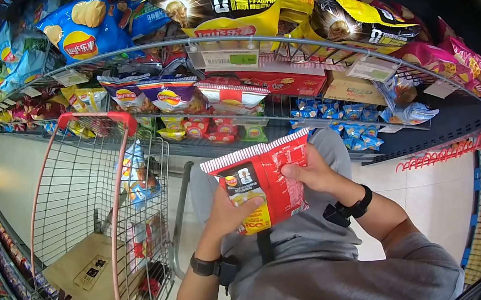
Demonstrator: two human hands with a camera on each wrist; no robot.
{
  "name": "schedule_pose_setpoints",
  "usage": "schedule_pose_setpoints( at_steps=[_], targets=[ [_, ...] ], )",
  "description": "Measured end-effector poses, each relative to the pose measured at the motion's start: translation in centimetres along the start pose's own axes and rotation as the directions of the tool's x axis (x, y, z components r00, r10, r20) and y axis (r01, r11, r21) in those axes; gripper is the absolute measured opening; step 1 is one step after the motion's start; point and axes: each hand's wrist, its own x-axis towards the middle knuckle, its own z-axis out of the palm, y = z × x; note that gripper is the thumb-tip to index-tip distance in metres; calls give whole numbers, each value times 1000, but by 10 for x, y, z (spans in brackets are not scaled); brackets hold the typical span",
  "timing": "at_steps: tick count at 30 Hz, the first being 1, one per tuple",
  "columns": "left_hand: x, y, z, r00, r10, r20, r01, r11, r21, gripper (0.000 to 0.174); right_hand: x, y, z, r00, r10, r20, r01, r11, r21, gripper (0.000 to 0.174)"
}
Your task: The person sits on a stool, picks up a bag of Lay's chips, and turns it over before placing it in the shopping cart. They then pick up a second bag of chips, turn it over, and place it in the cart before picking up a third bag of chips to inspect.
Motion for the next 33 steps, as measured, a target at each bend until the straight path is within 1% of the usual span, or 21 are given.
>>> schedule_pose_setpoints(
  at_steps=[5, 8, 10, 17, 20, 23, 26, 29, 32, 33],
  targets=[
    [3, -1, 2, 1000, 24, -6, -24, 998, -58, 54, 1, -1, 1, 999, -2, -44, 0, 1000, -28, 35],
    [6, 4, 2, 999, 20, 37, -19, 1000, -23, 55, 2, -4, 1, 999, -1, -53, 0, 1000, -18, 34],
    [7, 4, 3, 999, 25, 31, -23, 999, -40, 55, 3, -2, -1, 998, -2, -64, 0, 1000, -23, 34],
    [5, 1, 8, 1000, -1, 7, 2, 998, -67, 54, 0, -1, -1, 997, 7, -76, -6, 1000, 8, 34],
    [6, -1, 4, 999, -31, 42, 32, 999, -36, 54, -1, -5, 2, 995, 49, -92, -45, 998, 44, 34],
    [7, 2, 8, 1000, 8, 16, -6, 996, -89, 55, -1, -6, 2, 995, 41, -90, -39, 999, 26, 35],
    [6, -1, 3, 998, -48, 36, 50, 997, -62, 55, 0, -1, 0, 994, 62, -92, -59, 998, 33, 36],
    [6, 2, 4, 998, -50, 42, 52, 997, -52, 57, 0, -1, 1, 994, 38, -100, -35, 999, 31, 35],
    [3, -8, 1, 996, -82, 18, 83, 995, -46, 58, -1, 2, 1, 994, 56, -93, -54, 998, 32, 34],
    [4, -6, 2, 998, -63, 25, 64, 996, -56, 59, -1, 2, 1, 994, 59, -92, -56, 998, 30, 37]
  ],
)
